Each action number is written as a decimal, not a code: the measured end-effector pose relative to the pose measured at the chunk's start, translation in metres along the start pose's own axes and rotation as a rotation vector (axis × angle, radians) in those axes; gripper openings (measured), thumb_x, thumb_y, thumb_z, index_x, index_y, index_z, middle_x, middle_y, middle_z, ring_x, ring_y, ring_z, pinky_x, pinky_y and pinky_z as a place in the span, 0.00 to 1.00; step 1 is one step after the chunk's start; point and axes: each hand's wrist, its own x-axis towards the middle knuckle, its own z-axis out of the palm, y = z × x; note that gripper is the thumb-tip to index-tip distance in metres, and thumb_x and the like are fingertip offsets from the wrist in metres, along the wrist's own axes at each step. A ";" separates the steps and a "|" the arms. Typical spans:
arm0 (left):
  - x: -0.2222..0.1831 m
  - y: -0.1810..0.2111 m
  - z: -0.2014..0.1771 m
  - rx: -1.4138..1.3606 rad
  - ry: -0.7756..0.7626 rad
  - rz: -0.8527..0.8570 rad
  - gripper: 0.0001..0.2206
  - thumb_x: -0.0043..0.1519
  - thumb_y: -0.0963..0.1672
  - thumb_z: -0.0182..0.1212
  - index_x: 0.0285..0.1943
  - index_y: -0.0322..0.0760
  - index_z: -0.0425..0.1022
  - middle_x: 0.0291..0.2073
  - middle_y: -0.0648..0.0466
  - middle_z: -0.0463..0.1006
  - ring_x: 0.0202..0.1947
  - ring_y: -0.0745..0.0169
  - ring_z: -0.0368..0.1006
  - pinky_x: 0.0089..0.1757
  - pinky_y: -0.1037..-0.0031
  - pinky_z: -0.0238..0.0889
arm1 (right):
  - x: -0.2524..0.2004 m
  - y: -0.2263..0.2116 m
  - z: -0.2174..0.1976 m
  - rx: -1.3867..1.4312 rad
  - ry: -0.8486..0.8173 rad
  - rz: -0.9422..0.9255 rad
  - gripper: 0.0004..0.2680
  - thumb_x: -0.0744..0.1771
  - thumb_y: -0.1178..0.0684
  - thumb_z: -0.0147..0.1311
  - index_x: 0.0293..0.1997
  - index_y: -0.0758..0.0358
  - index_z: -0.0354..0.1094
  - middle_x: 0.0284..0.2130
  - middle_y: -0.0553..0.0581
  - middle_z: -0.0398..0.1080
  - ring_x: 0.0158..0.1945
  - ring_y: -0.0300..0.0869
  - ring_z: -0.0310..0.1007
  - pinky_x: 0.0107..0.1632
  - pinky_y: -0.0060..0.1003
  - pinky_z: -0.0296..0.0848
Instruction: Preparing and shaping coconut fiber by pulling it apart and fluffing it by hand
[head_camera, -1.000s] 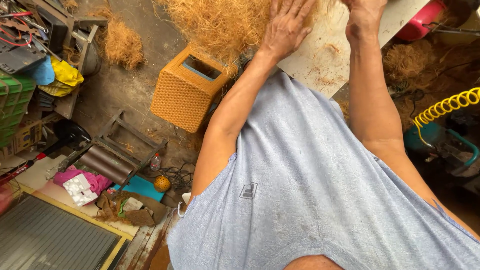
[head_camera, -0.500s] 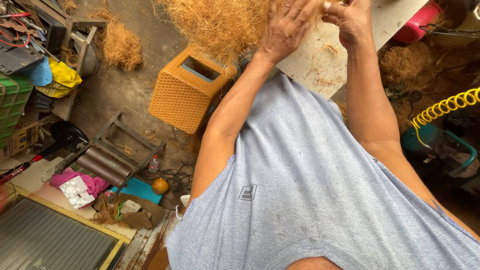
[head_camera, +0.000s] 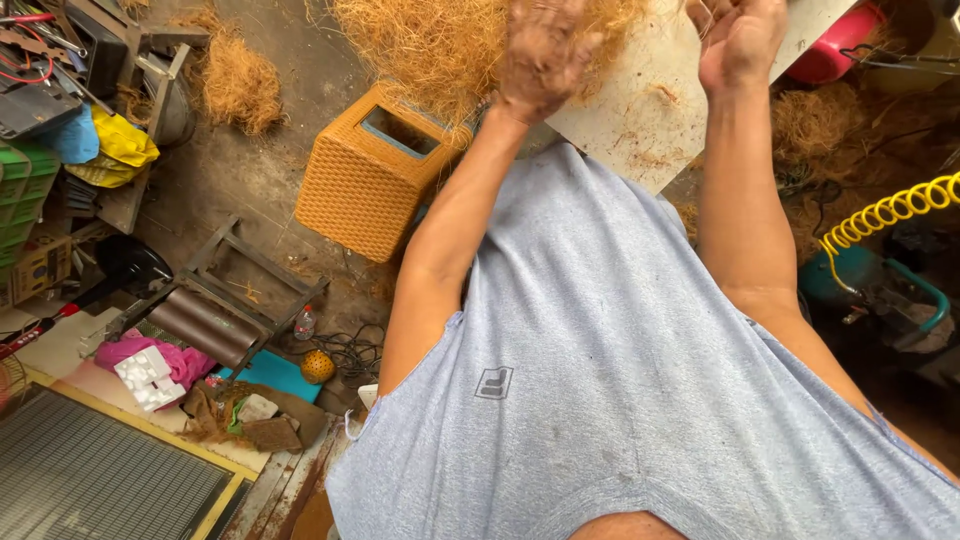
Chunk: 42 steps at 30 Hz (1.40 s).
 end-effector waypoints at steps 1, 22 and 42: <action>0.000 -0.002 -0.007 -0.002 -0.003 -0.002 0.24 0.72 0.57 0.42 0.70 0.45 0.61 0.60 0.49 0.81 0.62 0.50 0.82 0.71 0.41 0.43 | -0.003 0.004 -0.001 -0.001 0.003 0.003 0.09 0.70 0.58 0.38 0.36 0.54 0.67 0.25 0.47 0.65 0.35 0.40 0.69 0.49 0.45 0.74; 0.010 -0.008 0.050 0.360 -0.486 0.083 0.28 0.77 0.59 0.40 0.81 0.52 0.45 0.78 0.50 0.58 0.77 0.47 0.50 0.67 0.51 0.22 | -0.058 0.084 0.013 -1.425 -0.403 0.002 0.21 0.65 0.70 0.51 0.67 0.66 0.65 0.72 0.73 0.43 0.68 0.75 0.51 0.67 0.66 0.59; 0.029 0.018 0.019 0.436 -0.668 0.023 0.27 0.86 0.54 0.52 0.83 0.53 0.37 0.81 0.55 0.44 0.81 0.52 0.40 0.70 0.39 0.32 | -0.106 -0.122 -0.052 -0.315 -1.116 -0.123 0.13 0.69 0.41 0.48 0.35 0.61 0.66 0.28 0.51 0.68 0.29 0.40 0.69 0.36 0.37 0.72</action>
